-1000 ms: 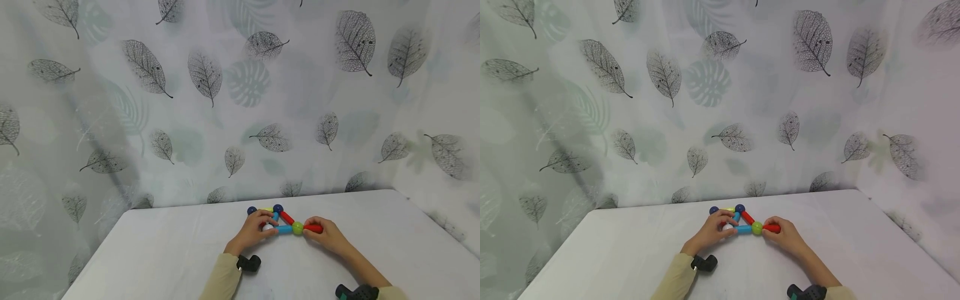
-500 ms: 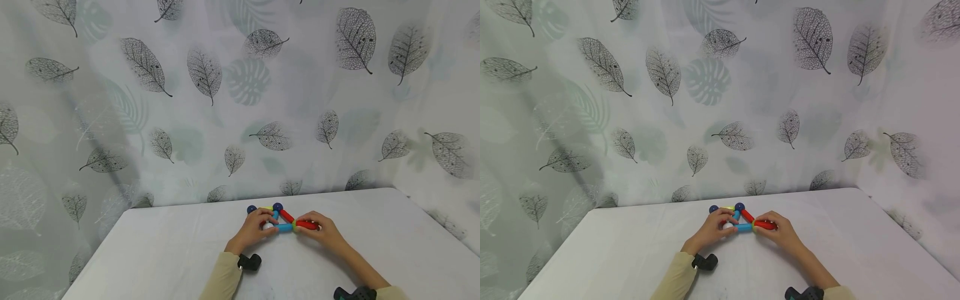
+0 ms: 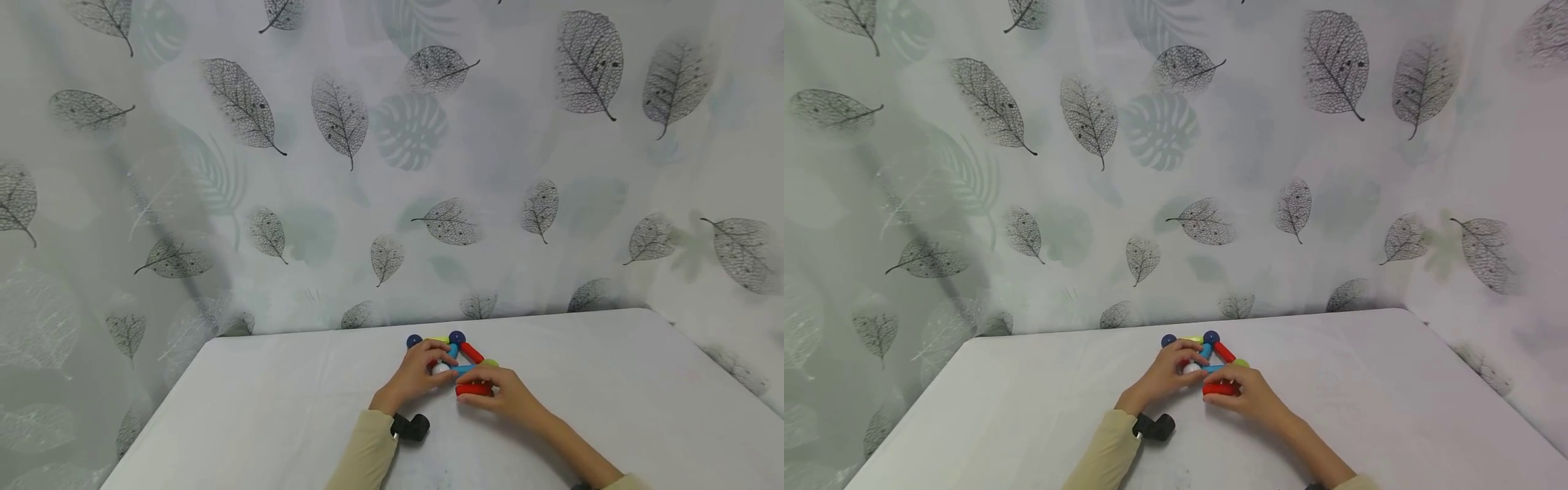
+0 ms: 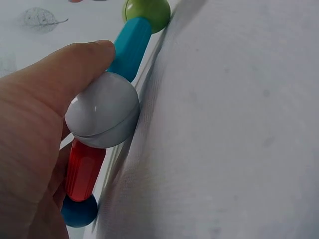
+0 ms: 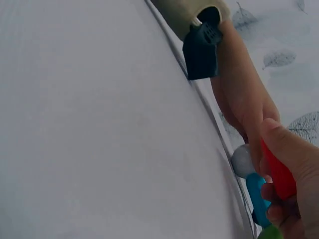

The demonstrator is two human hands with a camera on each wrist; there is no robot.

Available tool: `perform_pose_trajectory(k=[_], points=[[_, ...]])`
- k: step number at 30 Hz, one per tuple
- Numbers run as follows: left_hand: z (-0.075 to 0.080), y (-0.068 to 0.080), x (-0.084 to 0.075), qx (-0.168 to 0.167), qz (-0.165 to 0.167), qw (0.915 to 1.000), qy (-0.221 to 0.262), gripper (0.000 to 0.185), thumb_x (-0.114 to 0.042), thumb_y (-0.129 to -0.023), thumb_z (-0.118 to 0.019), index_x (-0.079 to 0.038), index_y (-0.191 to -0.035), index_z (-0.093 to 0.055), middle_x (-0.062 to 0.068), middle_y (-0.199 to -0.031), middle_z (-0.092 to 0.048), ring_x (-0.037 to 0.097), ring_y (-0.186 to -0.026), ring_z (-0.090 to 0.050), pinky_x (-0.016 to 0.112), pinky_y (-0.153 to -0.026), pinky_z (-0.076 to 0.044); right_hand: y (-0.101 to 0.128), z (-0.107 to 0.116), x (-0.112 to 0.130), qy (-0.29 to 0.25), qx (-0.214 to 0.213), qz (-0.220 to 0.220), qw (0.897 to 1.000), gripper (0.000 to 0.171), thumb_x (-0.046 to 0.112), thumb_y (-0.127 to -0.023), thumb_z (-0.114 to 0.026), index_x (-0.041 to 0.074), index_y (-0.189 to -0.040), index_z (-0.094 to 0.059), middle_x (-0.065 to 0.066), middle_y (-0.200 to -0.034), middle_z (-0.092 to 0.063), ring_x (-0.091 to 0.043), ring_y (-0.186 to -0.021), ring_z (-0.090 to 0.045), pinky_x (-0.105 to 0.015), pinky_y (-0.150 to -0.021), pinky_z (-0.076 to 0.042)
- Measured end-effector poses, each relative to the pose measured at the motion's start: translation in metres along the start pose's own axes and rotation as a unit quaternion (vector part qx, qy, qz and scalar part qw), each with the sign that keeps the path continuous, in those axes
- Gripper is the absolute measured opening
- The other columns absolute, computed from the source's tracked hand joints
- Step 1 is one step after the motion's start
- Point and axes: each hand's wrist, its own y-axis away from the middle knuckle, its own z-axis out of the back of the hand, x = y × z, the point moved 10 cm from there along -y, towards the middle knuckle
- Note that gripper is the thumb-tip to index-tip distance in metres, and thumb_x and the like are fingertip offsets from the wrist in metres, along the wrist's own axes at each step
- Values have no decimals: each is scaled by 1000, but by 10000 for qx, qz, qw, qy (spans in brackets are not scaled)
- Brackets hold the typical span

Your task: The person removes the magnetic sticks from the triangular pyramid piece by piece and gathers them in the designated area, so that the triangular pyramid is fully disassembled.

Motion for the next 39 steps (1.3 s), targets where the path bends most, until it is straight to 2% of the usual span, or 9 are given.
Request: perform_pose_trajectory(k=[4, 13, 19, 21, 26, 31, 34, 36, 39], points=[[-1, -1, 1, 27, 27, 10000, -2, 20, -23, -89, -72, -10, -104, -74, 8, -126, -59, 23, -119, -52, 34, -100, -41, -2, -16, 0, 115, 422, -16, 9990, 20, 11, -80, -80, 9, -98, -72, -2, -90, -71, -12, -80, -56, -22, -66, -50], [-1, -1, 3, 13, 106, 9999, -39, 19, -22, -89, -73, -11, -104, -74, 6, -125, -60, 22, -120, -52, 38, -104, -39, 0, -40, -10, 6, 1115, -628, 9918, 20, 28, -86, -75, 14, -101, -72, 5, -99, -70, -8, -96, -60, -25, -87, -50], [-3, -1, 4, -5, 8, 10000, -83, 17, -20, -89, -73, -11, -103, -74, 6, -125, -60, 21, -121, -52, 36, -104, -39, 2, -46, -12, 212, 1337, -818, 9874, 23, 34, -86, -74, 17, -101, -72, 9, -100, -66, -8, -99, -55, -26, -87, -48], [-4, -1, 5, -18, 9, 9999, -98, 17, -20, -89, -73, -12, -103, -74, 5, -124, -60, 21, -121, -52, 36, -104, -39, 1, -45, -10, 161, 1292, -745, 9887, 24, 34, -86, -74, 16, -102, -71, 7, -101, -67, -9, -98, -56, -26, -86, -49], [-3, -1, 7, -17, 110, 9998, -144, 17, -20, -89, -73, -13, -104, -74, 6, -125, -59, 21, -120, -52, 35, -103, -40, -5, -41, -3, -234, 928, -315, 9949, 20, 20, -86, -76, 9, -101, -70, -2, -93, -68, -14, -82, -59, -24, -71, -50], [-1, 0, 7, 22, 105, 9999, -121, 18, -18, -89, -73, -12, -105, -74, 9, -129, -54, 21, -113, -53, 25, -90, -43, -7, -34, -11, -330, 764, -726, 9939, 15, 20, -88, -73, 11, -99, -71, 6, -86, -66, -5, -72, -54, -22, -61, -48], [-2, 1, 8, 141, 179, 9997, 45, 21, -17, -87, -75, -11, -107, -73, 9, -132, -50, 22, -117, -50, 22, -88, -43, -9, -25, -12, -116, 528, -792, 9954, 13, 22, -88, -73, 15, -99, -72, 9, -84, -65, -4, -73, -53, -23, -64, -47], [-2, 1, 9, 247, 240, 9992, 199, 25, -17, -85, -77, -11, -109, -72, 9, -135, -48, 22, -122, -47, 21, -89, -43, -10, -18, -10, 60, 280, -620, 9977, 13, 18, -87, -74, 15, -99, -73, 8, -86, -66, -6, -78, -56, -25, -70, -49], [-2, 1, 9, 378, 265, 9981, 409, 30, -18, -82, -80, -11, -110, -71, 9, -136, -47, 21, -125, -44, 22, -91, -45, -11, -7, -11, 322, -92, -503, 9982, 15, 13, -84, -76, 14, -99, -73, 7, -92, -68, -7, -87, -58, -21, -80, -50]])
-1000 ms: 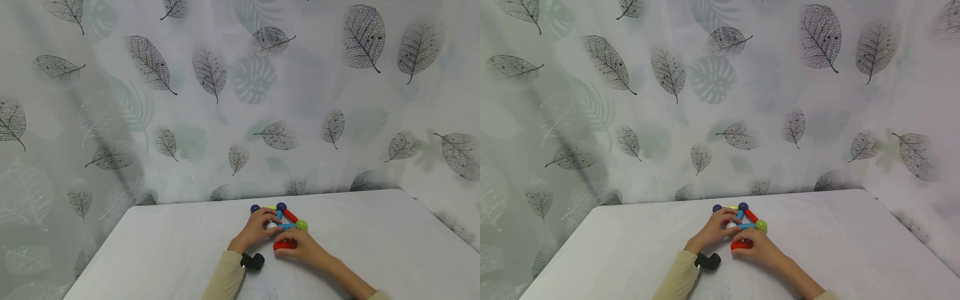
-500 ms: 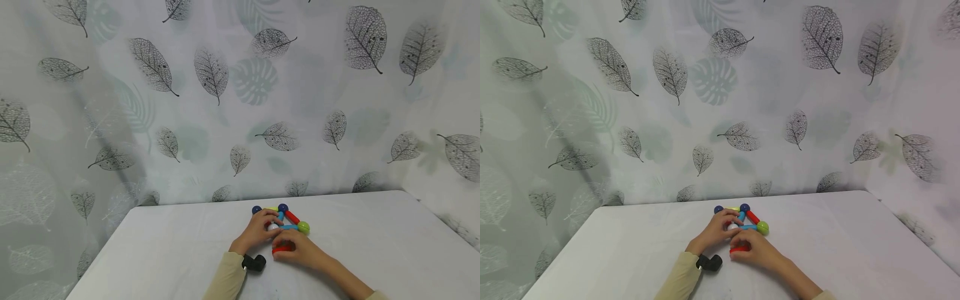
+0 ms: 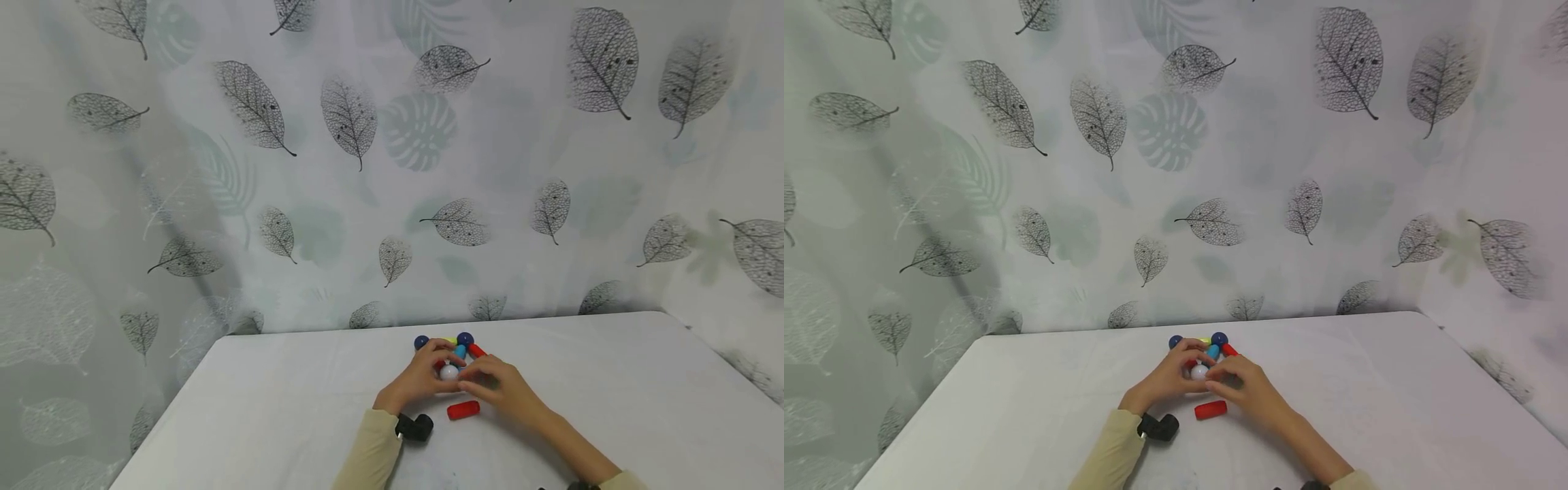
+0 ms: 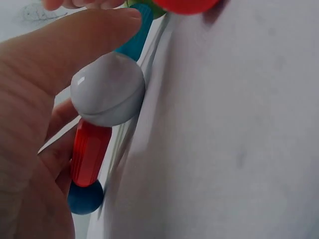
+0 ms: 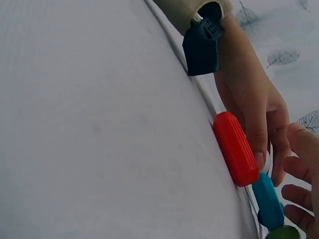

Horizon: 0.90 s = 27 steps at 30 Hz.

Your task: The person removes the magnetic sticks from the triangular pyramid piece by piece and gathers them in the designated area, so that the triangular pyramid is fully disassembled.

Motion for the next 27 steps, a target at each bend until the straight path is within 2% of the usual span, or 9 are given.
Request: perform_pose_trajectory(k=[4, 8, 11, 15, 20, 27], points=[[1, 0, 0, 74, 66, 9998, 175, 31, -18, -80, -82, -11, -109, -71, 6, -130, -48, 14, -117, -47, 20, -89, -46, -1, 9, -6, 230, -258, 14, 9994, 19, 9, -81, -79, 12, -99, -73, 6, -95, -68, -7, -95, -56, -15, -87, -47], [1, 0, 1, 77, 105, 9996, 249, 30, -16, -80, -82, -10, -107, -72, 2, -117, -50, 10, -103, -48, 20, -86, -47, -4, 9, -11, 474, -165, 115, 9987, 23, 8, -80, -79, 11, -102, -72, 3, -97, -69, -13, -97, -58, -22, -88, -50], [2, -1, 0, 48, 84, 9998, 188, 28, -16, -80, -82, -10, -106, -72, 1, -110, -52, 9, -98, -49, 19, -83, -47, -6, 3, -19, 599, 130, -74, 9981, 25, 11, -80, -79, 10, -104, -71, 2, -99, -70, -18, -97, -60, -31, -87, -52], [3, -1, 1, -9, 76, 9999, 101, 28, -16, -79, -83, -10, -105, -73, 0, -107, -55, 7, -96, -49, 18, -81, -45, -9, -4, -33, 703, 453, -584, 9948, 23, 12, -81, -78, 9, -102, -70, -1, -99, -68, -24, -97, -60, -37, -86, -54], [5, 0, 4, -95, 71, 9999, 123, 29, -16, -78, -83, -12, -105, -73, -1, -106, -58, 5, -98, -49, 20, -86, -44, -11, -9, -41, 1160, 463, -1062, 9865, 20, 17, -80, -80, 15, -96, -67, 3, -94, -64, -21, -93, -58, -40, -84, -53], [8, 3, 5, -264, -22, 9996, 51, 32, -17, -77, -84, -10, -104, -69, 1, -104, -60, 7, -98, -51, 22, -92, -45, -12, -15, -38, 1922, 439, -1132, 9738, 23, 20, -79, -81, 15, -99, -72, 4, -90, -65, -18, -87, -58, -41, -80, -44]])
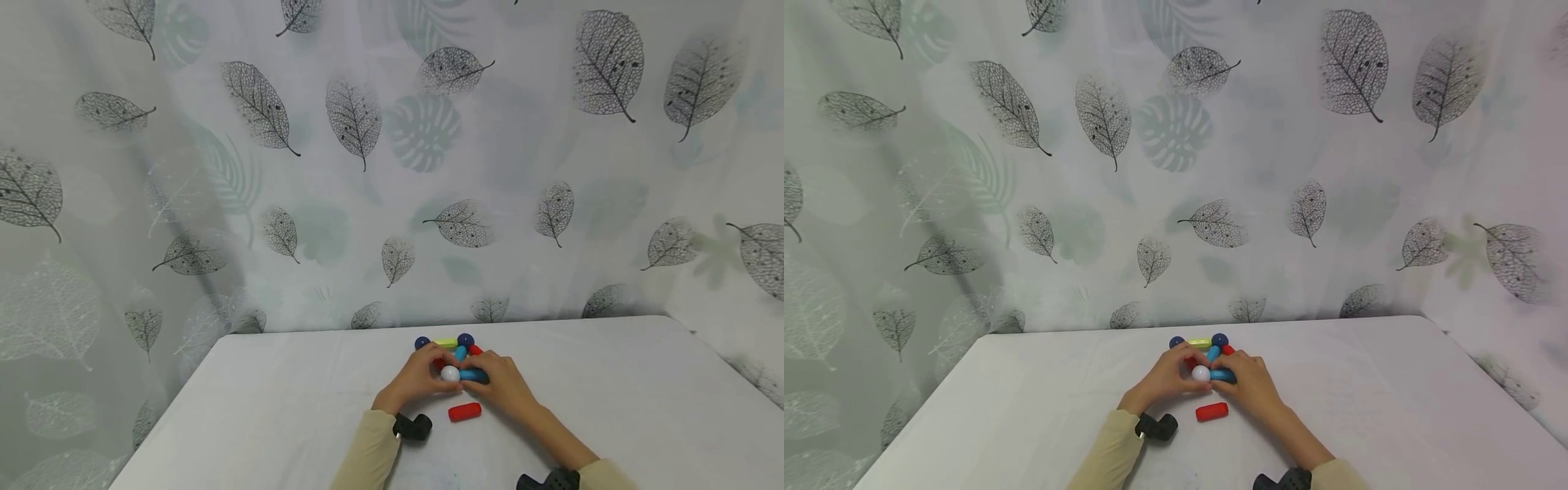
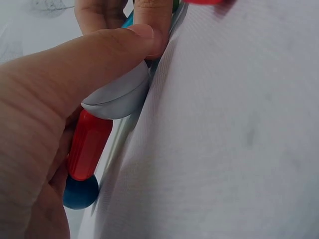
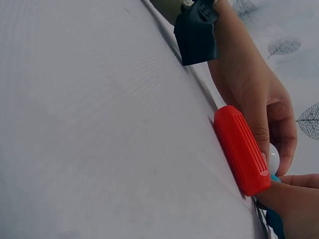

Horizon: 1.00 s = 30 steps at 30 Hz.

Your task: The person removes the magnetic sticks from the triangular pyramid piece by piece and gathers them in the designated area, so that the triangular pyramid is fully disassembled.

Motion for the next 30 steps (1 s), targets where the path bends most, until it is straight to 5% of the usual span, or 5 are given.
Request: perform_pose_trajectory(k=[10, 20, 30], points=[[0, 1, 1, -53, -34, 10000, 34, 29, -16, -77, -84, -10, -101, -67, 1, -102, -60, 7, -96, -51, 22, -91, -45, 2, 0, 1, -27, -32, 114, 9999, 25, 23, -79, -81, 18, -101, -73, 5, -93, -67, -18, -90, -58, -40, -80, -42], [-2, 0, -1, 74, -4, 10000, 1, 29, -15, -80, -81, -10, -105, -67, 0, -103, -58, 6, -96, -50, 21, -91, -44, 2, 11, -1, -995, -399, 256, 9939, 21, 15, -79, -81, 14, -98, -73, 0, -99, -64, -21, -96, -55, -40, -82, -54], [-3, -3, -15, 180, -151, 9993, -291, 29, -15, -85, -76, -10, -110, -62, 4, -113, -58, 20, -108, -54, 23, -94, -45, 4, 18, -7, -1282, -681, 77, 9894, 21, 13, -80, -80, 13, -100, -74, -7, -107, -56, -29, -106, -47, -38, -82, -50]])
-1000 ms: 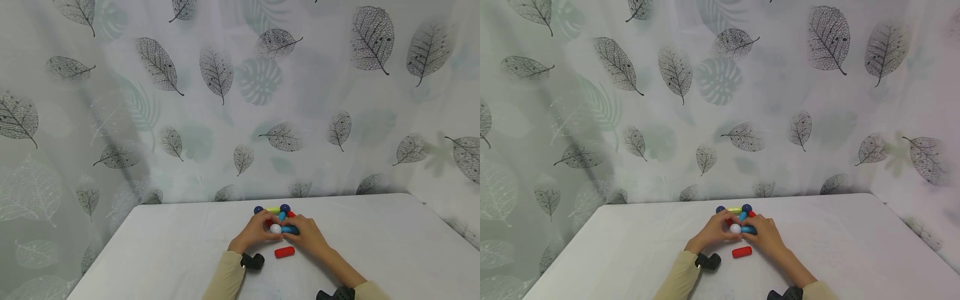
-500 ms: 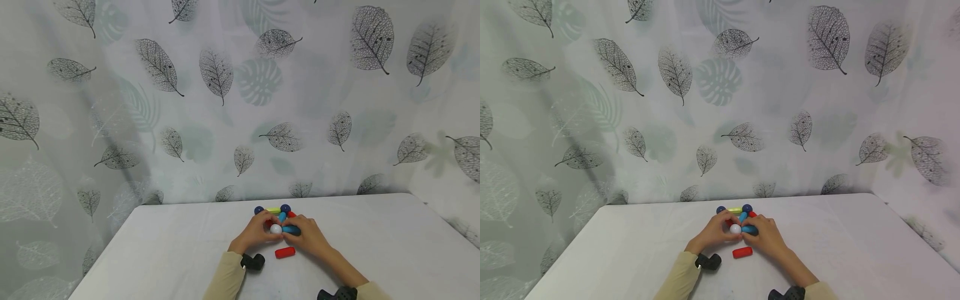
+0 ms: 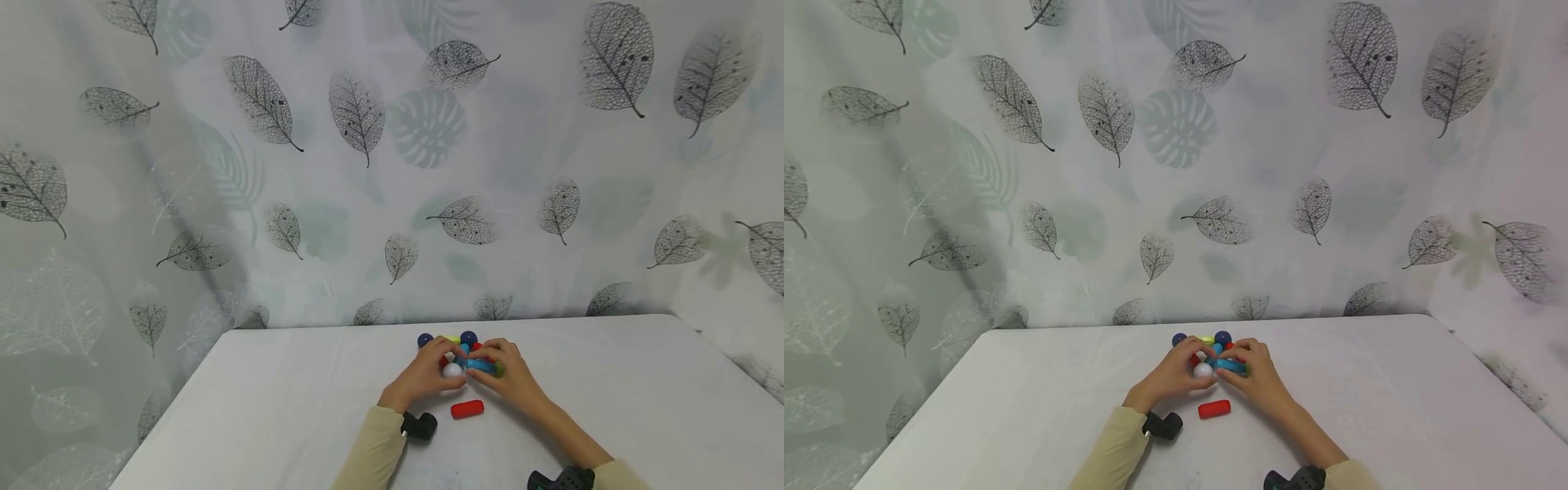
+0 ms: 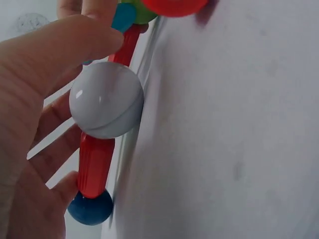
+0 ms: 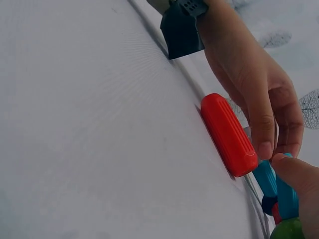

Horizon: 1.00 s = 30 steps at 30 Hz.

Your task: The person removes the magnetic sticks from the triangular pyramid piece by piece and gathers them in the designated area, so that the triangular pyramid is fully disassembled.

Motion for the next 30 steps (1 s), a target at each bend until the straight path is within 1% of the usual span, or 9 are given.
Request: perform_pose_trajectory(k=[4, 7, 11, 14, 18, 19, 22, 25, 30], points=[[-2, -2, -1, -34, 117, 9999, -98, 28, -21, -87, -75, -13, -111, -63, 0, -113, -62, 17, -110, -54, 25, -97, -44, 1, 2, -2, -96, 7, 30, 9999, 21, 13, -81, -79, 13, -101, -74, -7, -107, -57, -29, -107, -49, -39, -83, -50], [-3, -2, -1, -53, 218, 9997, -111, 29, -24, -87, -75, -13, -111, -63, -2, -111, -64, 14, -109, -54, 25, -96, -45, 2, 4, -1, -89, 24, 160, 9998, 23, 10, -80, -79, 12, -102, -73, -5, -106, -58, -28, -106, -49, -40, -84, -50], [-3, -2, -5, -85, 200, 9997, -150, 31, -28, -87, -75, -14, -113, -64, -4, -109, -65, 11, -107, -54, 28, -96, -43, 4, 7, 2, -26, 10, 403, 9992, 29, 1, -77, -79, 10, -103, -71, -5, -105, -60, -27, -103, -51, -41, -84, -49], [-2, -2, -7, -112, 154, 9994, -281, 29, -26, -87, -75, -14, -112, -65, -5, -107, -66, 9, -106, -53, 28, -96, -41, 5, 9, 2, 33, 24, 479, 9988, 31, -2, -75, -80, 9, -103, -71, -5, -105, -60, -26, -101, -51, -37, -84, -50], [-2, -3, -9, -135, 36, 9990, -417, 24, -20, -87, -75, -15, -110, -68, -5, -106, -67, 8, -104, -53, 27, -95, -39, 6, 11, 3, 279, -55, 553, 9981, 29, -1, -72, -82, 9, -98, -74, -4, -102, -56, -25, -98, -47, -33, -79, -46], [-2, -3, -10, -134, 17, 9990, -431, 24, -19, -87, -75, -16, -110, -68, -5, -106, -68, 8, -104, -53, 28, -95, -39, 6, 11, 4, 373, -108, 584, 9975, 28, -1, -71, -83, 9, -96, -75, -3, -100, -55, -23, -97, -46, -34, -78, -44], [-3, -3, -9, -122, 8, 9988, -464, 24, -17, -87, -75, -17, -110, -69, -6, -106, -68, 7, -105, -54, 30, -99, -38, 7, 14, 6, 668, -265, 663, 9952, 27, 2, -69, -85, 10, -92, -75, -1, -95, -51, -19, -91, -42, -35, -73, -39], [-4, -3, -8, -104, 51, 9987, -488, 24, -18, -87, -75, -18, -110, -70, -7, -106, -68, 7, -106, -54, 33, -102, -37, 7, 14, 8, 837, -310, 692, 9936, 27, 3, -67, -86, 10, -91, -75, 1, -92, -49, -16, -88, -39, -32, -71, -38], [-5, -4, -4, -66, 125, 9987, -488, 26, -21, -87, -75, -17, -113, -68, -7, -107, -67, 7, -107, -53, 37, -105, -35, 8, 15, 6, 786, -247, 647, 9945, 27, 4, -70, -85, 10, -94, -75, 4, -90, -51, -11, -87, -37, -26, -68, -40]])
